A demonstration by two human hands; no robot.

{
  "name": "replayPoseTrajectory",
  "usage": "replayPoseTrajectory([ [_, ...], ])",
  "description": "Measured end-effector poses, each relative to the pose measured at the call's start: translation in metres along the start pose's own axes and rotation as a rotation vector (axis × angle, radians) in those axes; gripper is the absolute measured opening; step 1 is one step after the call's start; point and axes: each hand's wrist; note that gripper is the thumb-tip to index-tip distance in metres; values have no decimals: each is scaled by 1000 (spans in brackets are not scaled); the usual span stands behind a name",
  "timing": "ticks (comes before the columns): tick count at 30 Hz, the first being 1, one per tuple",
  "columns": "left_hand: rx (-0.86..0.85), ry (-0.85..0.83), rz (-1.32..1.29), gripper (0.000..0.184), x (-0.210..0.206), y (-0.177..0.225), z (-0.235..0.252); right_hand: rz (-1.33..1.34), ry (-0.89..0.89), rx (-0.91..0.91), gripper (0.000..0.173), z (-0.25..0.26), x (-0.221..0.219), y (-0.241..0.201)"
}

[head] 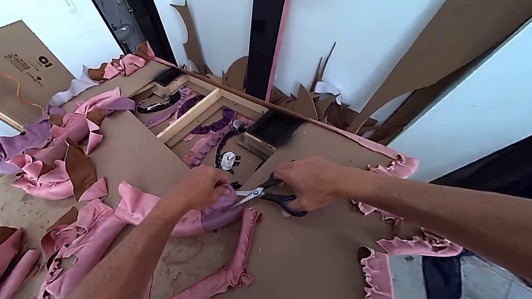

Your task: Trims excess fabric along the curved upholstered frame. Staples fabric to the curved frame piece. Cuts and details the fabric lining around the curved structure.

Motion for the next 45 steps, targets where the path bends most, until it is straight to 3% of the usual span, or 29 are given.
replayPoseTrajectory([
  [4, -65, -20, 76, 16, 0, 4, 3, -116, -38, 67, 58, 18, 9, -26],
  [9, -80, 105, -3, 14, -2, -11, -1, -208, -24, 242, 34, 28, 16, -19],
  [13, -13, 231, -178, 14, 3, -26, -18, -212, -29, 235, 34, 30, 21, -22],
  [15, -16, 249, -227, 13, 6, -27, -23, -219, -35, 183, 43, 33, 21, -31],
  [17, -34, 240, -247, 11, 10, -24, -26, -233, -41, 170, 52, 39, 22, -42],
  [23, -6, 185, -283, 14, 12, -18, -34, -216, -73, 232, 44, 52, 26, -61],
  [27, 243, -100, -243, 46, 16, -29, -54, -232, -115, 166, 49, 51, 30, -54],
  [29, 280, -170, -149, 33, 11, -37, -62, -227, -118, 151, 50, 49, 29, -55],
  [31, 198, -167, -101, 18, 6, -41, -68, -218, -129, 141, 52, 47, 29, -61],
  [35, 64, -14, -73, 18, -10, -50, -69, -186, -105, 149, 54, 45, 28, -82],
  [38, 70, 78, -119, 17, -21, -58, -72, -185, -73, 200, 51, 47, 22, -91],
  [42, 86, 96, -147, 17, -22, -61, -74, -140, -89, 268, 43, 48, 17, -88],
  [45, 76, 75, -132, 17, -16, -61, -75, -160, -95, 221, 42, 44, 21, -93],
])
Point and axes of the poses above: each hand's wrist, its own z-axis towards the middle knuckle, its own x-axis out of the back of the hand, y = z × x, and after that the axes turned 15 degrees about -x, right-handed
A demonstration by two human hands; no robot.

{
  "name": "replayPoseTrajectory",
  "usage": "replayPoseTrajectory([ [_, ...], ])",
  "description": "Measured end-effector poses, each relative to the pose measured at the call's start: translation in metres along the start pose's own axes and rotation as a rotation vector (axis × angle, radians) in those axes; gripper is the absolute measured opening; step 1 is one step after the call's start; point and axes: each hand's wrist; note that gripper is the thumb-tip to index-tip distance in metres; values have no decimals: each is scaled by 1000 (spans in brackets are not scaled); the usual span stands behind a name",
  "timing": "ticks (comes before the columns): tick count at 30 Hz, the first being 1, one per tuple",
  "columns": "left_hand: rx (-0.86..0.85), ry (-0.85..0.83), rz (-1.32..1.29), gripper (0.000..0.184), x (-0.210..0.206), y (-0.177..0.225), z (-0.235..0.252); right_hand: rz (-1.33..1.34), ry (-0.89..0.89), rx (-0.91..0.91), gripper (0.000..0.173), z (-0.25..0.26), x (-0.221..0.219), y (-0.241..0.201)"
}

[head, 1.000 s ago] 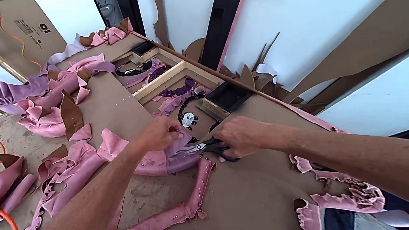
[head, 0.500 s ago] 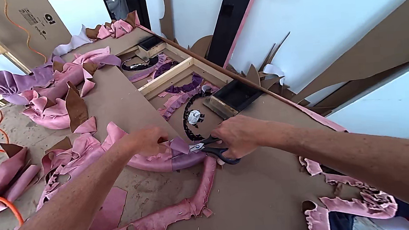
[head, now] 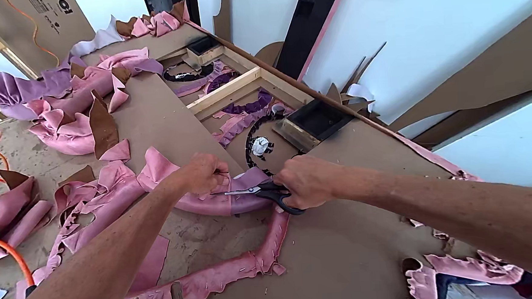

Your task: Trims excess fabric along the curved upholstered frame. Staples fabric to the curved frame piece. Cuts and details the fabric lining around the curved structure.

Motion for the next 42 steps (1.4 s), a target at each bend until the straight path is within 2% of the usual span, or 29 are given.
replayPoseTrajectory([
  [4, -77, -45, 32, 18, 9, 5, 2, 22, -31, -134, 55, -2, 6, -32],
  [8, -110, -74, 47, 18, 12, 8, 1, 12, 2, -92, 48, 1, 2, -43],
  [12, -75, -33, -70, 19, 12, 1, -1, -22, 23, -57, 42, -5, 4, -41],
  [15, -64, 2, -132, 19, 14, 1, -12, -12, 24, -156, 37, -6, 7, -50],
  [19, -96, -48, -95, 17, 14, 14, -8, 73, 5, -304, 44, -5, 6, -86],
  [25, -122, 4, -155, 17, 18, 4, -2, 102, 38, -227, 36, -14, -3, -92],
  [28, -105, 41, -204, 17, 22, 0, -8, 88, 31, -270, 33, -15, 3, -95],
  [31, -97, 46, -225, 18, 24, 4, -11, 126, 29, -334, 39, -8, 4, -108],
  [36, -87, 26, -235, 17, 24, 8, -8, 167, 45, -322, 33, -2, 5, -120],
  [39, -138, 112, -285, 17, 38, 12, 0, 200, 33, -296, 31, -2, 13, -134],
  [42, -160, 125, -260, 17, 63, 13, 4, 232, 35, -283, 33, 13, 25, -159],
])
Point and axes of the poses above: each hand's wrist, its own z-axis towards the middle knuckle, its own x-axis out of the back of the hand, y = z × x, and after that the axes turned 15 degrees about -x, right-handed
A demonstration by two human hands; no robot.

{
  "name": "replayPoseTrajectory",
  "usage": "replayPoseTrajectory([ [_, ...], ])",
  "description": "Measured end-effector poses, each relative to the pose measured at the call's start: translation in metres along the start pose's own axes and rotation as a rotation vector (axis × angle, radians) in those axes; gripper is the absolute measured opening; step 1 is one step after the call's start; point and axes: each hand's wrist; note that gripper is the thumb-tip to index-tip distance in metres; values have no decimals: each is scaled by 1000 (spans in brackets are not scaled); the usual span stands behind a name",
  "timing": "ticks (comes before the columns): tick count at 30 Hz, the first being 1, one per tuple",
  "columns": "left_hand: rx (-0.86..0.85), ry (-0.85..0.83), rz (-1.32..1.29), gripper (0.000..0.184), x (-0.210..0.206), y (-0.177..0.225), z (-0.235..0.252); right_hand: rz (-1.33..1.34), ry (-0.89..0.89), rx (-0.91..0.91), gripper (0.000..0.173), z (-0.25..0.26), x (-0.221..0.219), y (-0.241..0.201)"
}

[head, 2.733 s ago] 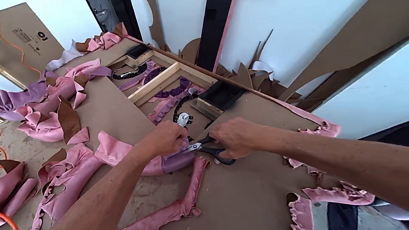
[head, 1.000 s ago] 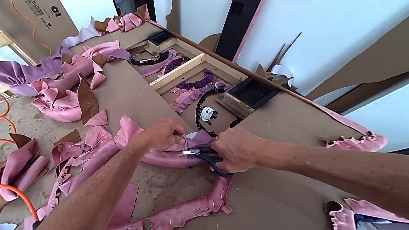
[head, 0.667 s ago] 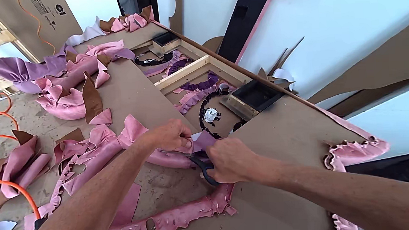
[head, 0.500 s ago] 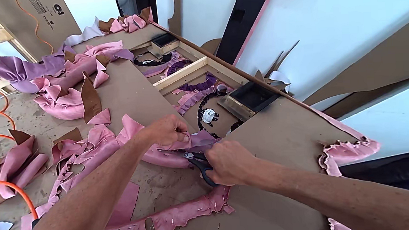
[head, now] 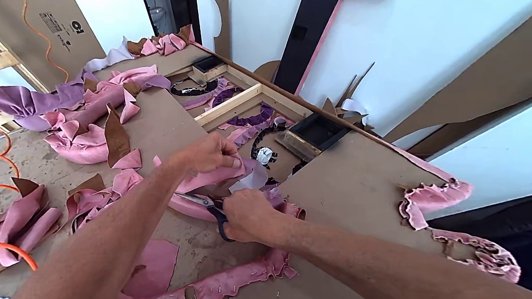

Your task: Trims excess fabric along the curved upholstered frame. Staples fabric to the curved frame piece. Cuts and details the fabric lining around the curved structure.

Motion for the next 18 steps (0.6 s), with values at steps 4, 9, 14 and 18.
replayPoseTrajectory([
  [4, 55, 28, 3, 19, 29, 10, -9, 61, -42, -10, 34, 18, 6, -35],
  [9, 28, 162, -13, 16, 48, 23, -22, 201, -54, -59, 36, 36, 7, -70],
  [14, -81, 326, 17, 14, 65, 45, -8, 273, -34, -53, 36, 69, 16, -112],
  [18, -180, 576, -46, 15, 90, 82, 15, 295, -2, 48, 28, 86, 26, -110],
])
Point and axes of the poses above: each hand's wrist, its own z-axis towards the middle knuckle, its own x-axis out of the back of the hand, y = z × x, and after that the axes turned 15 degrees about -x, right-handed
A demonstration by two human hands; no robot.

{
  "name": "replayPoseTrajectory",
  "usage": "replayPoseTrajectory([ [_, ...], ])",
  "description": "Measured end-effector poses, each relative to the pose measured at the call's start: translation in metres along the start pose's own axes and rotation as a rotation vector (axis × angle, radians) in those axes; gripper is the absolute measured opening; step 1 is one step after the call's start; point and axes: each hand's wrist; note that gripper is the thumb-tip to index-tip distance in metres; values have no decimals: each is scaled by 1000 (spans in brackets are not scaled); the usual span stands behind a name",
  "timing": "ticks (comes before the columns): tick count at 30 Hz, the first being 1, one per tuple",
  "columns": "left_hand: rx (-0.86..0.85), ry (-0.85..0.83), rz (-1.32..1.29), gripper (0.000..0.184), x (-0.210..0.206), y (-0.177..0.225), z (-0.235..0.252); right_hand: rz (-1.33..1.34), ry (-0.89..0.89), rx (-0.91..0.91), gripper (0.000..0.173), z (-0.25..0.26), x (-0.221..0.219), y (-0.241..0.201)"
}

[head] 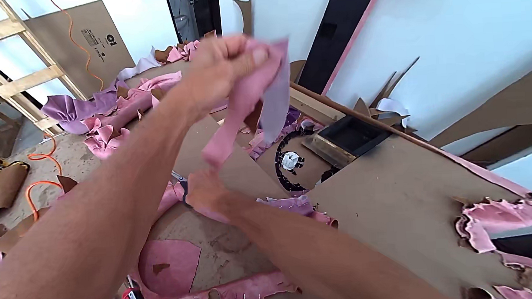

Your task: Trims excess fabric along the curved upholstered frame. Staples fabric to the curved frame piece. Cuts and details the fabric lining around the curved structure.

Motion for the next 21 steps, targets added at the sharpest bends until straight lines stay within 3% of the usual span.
replayPoseTrajectory([
  [3, -64, 129, 56, 16, 28, 28, 15, 48, 23, 32, 33, 1, 30, 57],
  [6, -10, 207, -133, 17, 51, 42, -20, 58, 130, -19, 40, -13, 61, 154],
  [8, 115, 223, -123, 19, 42, 39, -63, 97, 188, -142, 42, -41, 80, 216],
  [10, 238, 215, 31, 27, 3, 16, -107, 202, 243, -260, 43, -73, 83, 264],
  [12, 379, 17, 211, 24, -44, -12, -146, 402, 304, -297, 37, -104, 67, 297],
  [15, 522, -307, 198, 27, -117, -20, -181, 674, 305, -272, 34, -141, 32, 329],
  [18, 337, -604, 214, 26, -156, 19, -198, 831, 327, -247, 42, -145, -5, 350],
  [21, 187, -642, 380, 20, -143, 50, -215, 961, 321, -199, 27, -138, -13, 354],
])
Point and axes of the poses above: each hand's wrist, its own z-axis towards the middle knuckle, its own x-axis out of the back of the hand, y = z × x, and after that the axes turned 15 degrees about -x, right-handed
